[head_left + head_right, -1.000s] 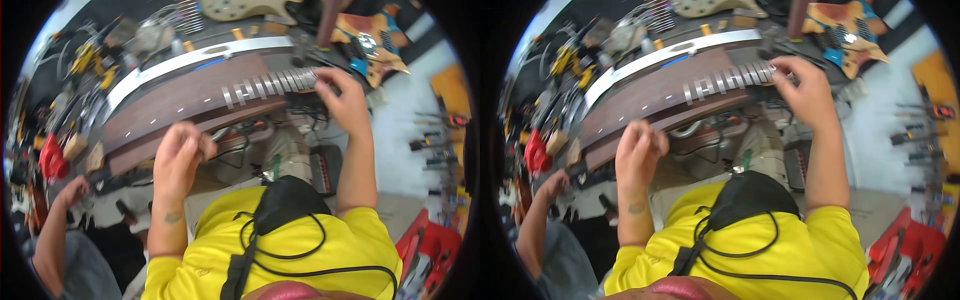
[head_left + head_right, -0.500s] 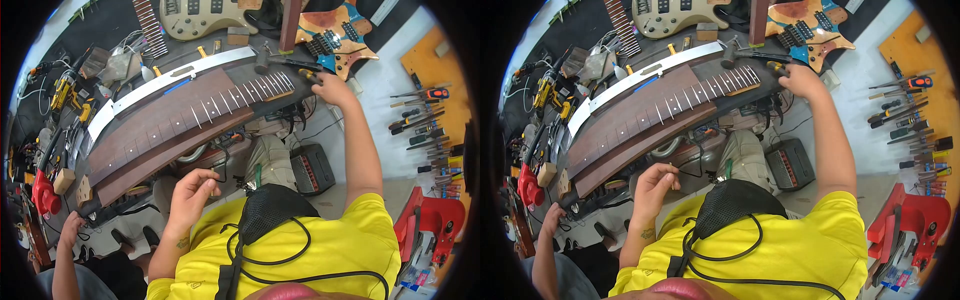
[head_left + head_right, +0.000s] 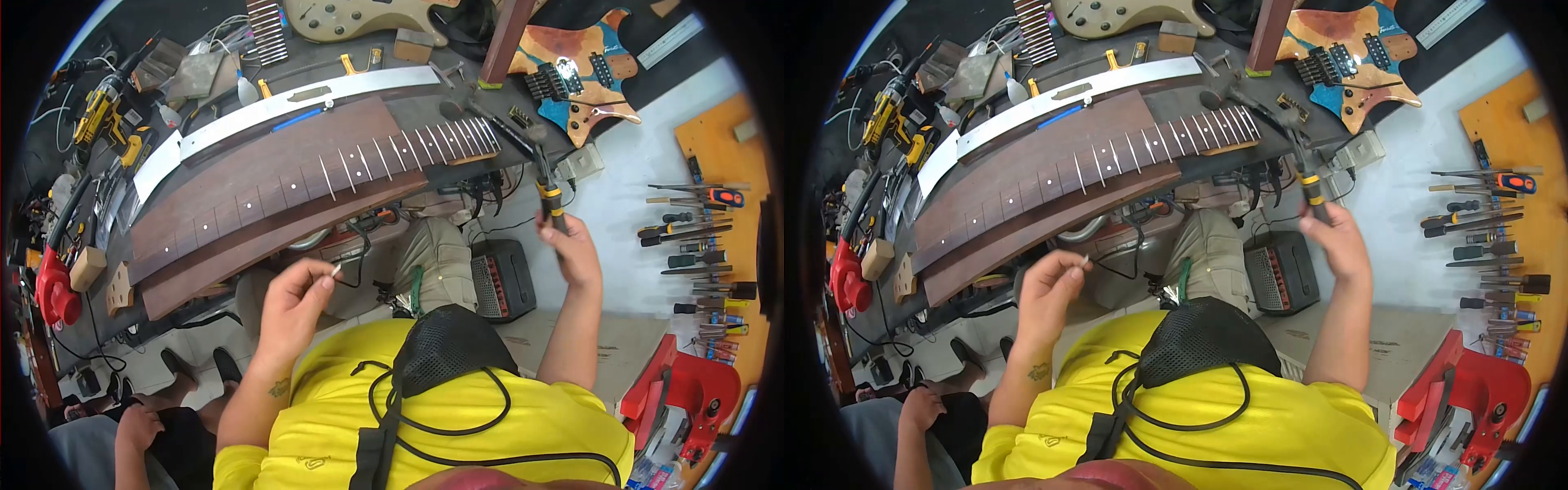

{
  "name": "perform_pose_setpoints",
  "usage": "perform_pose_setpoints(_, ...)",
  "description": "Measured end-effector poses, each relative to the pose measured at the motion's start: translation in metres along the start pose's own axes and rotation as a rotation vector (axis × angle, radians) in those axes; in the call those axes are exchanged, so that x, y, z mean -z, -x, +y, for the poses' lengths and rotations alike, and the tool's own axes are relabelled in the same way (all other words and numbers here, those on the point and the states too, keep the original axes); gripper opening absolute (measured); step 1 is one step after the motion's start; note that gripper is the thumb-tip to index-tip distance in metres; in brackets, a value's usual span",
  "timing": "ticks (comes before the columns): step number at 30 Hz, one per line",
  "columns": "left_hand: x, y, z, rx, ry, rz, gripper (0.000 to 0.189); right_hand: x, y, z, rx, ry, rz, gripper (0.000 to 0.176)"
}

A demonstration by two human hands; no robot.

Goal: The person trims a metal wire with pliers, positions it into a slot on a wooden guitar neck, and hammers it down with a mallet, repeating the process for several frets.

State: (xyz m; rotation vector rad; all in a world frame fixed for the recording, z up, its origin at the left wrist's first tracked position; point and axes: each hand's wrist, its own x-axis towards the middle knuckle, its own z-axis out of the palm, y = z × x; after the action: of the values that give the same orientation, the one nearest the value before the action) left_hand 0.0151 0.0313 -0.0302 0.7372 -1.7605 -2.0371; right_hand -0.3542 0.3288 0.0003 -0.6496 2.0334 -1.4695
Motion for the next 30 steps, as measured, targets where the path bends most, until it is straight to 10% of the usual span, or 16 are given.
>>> perform_pose_setpoints(10, -0.035, -0.033, 0.100, -0.817, -0.509, 0.329, 0.016, -0.149, 0.017, -0.032, 0.352, -0.158, -0.634, 0.017)
perform_pose_setpoints(30, -0.021, -0.016, 0.104, -0.861, -0.659, 0.265, 0.021, -0.169, 0.022, -0.048, 0.335, -0.054, -0.705, 0.014)
